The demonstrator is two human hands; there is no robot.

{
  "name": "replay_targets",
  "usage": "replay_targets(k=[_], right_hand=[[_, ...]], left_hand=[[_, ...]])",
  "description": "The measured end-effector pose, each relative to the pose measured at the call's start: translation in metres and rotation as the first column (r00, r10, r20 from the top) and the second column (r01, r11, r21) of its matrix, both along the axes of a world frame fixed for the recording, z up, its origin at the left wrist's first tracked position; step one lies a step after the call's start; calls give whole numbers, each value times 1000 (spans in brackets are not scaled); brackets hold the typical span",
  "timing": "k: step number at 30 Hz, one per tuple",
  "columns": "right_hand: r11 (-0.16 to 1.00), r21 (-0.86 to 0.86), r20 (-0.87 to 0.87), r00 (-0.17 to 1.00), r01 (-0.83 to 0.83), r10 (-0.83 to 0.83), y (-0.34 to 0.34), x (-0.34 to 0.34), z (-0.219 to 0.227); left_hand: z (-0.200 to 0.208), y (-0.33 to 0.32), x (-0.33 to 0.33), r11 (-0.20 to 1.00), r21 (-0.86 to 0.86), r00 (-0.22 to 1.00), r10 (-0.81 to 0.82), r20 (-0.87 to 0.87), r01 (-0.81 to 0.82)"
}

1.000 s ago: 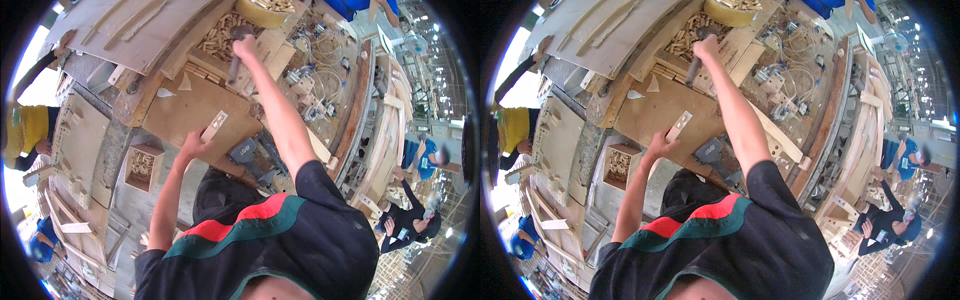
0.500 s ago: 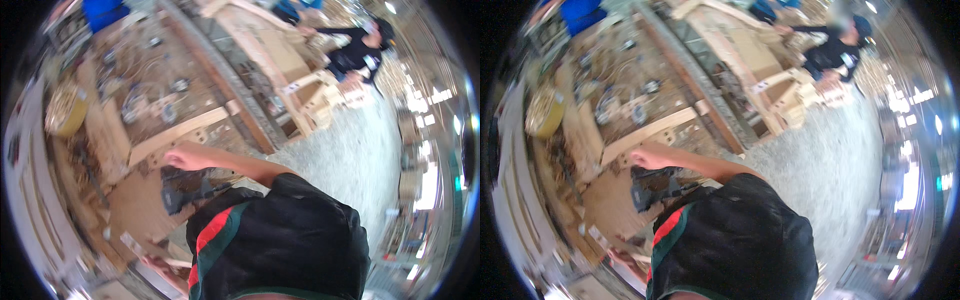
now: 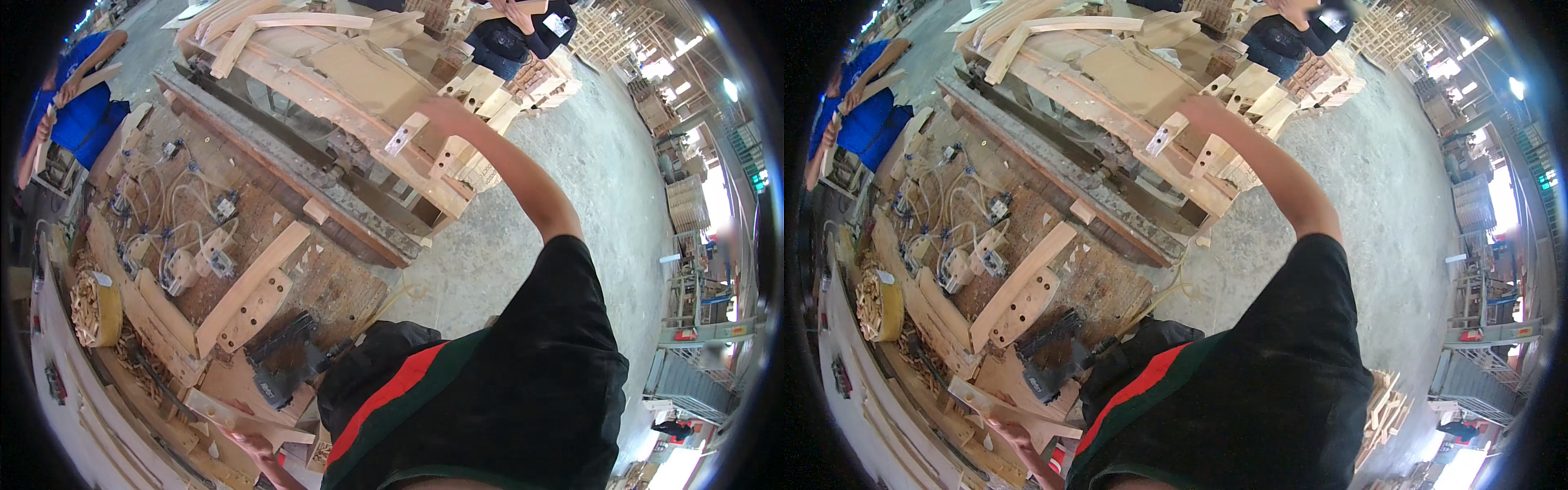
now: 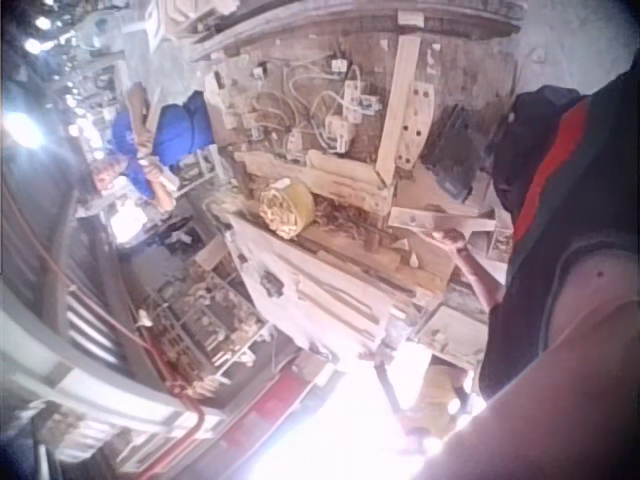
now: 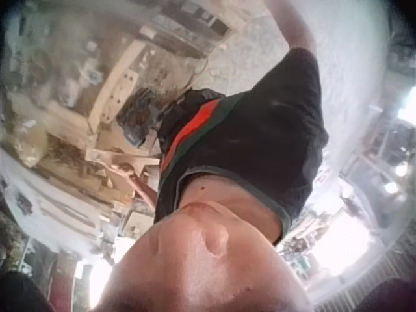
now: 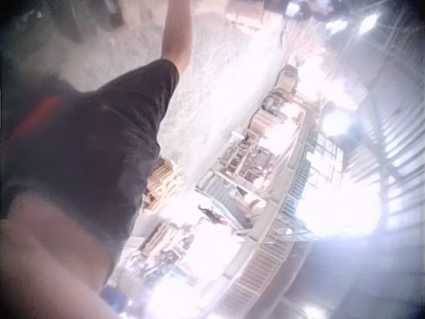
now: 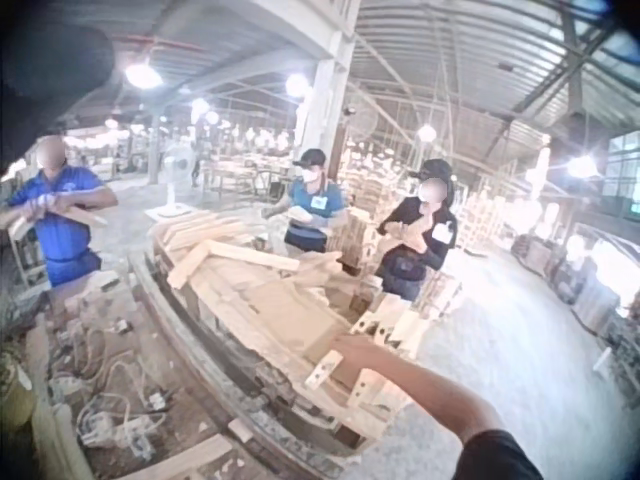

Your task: The person assembles wooden furniture components by inserting wooden dowels into pre-drilled holes and using a nail gun to fasten pieces together. They repeatedly pick up parts, align them, insert dowels, and secure joints, then place finished assemblies on a nearby stack.

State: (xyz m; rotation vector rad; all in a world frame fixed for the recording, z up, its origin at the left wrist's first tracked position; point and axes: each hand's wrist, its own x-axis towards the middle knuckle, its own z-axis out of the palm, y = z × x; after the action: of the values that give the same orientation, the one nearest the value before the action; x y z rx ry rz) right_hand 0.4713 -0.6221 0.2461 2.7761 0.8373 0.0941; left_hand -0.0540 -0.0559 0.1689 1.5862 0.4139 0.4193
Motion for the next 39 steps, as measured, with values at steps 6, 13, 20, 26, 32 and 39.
replay_targets(k=[6, 13, 20, 26, 32, 39], right_hand=[[998, -60, -287, 958, -34, 15, -11, 38, -8], [978, -172, -408, 912, -121, 41, -27, -18, 62], [910, -267, -304, 924, -316, 232, -62, -41, 17], [980, -41, -472, 868, -196, 153, -52, -62, 19], [994, 109, -557, 828, 5, 57, 5, -78, 44], [592, 795, -279, 787, -131, 550, 156, -157, 135]], left_hand=[[43, -55, 62, 923, 329, 979, 204, 19, -199], [25, -65, 26, 919, 381, 982, 150, -116, -96], [-7, -69, 14, 992, 114, 946, 94, -310, -61], [-1, -81, 21, 999, 47, 981, 32, -193, -24], [50, -105, 34, 977, -51, 958, 194, -213, -209], [164, -120, 144, 960, 279, 992, -20, 126, -16]])
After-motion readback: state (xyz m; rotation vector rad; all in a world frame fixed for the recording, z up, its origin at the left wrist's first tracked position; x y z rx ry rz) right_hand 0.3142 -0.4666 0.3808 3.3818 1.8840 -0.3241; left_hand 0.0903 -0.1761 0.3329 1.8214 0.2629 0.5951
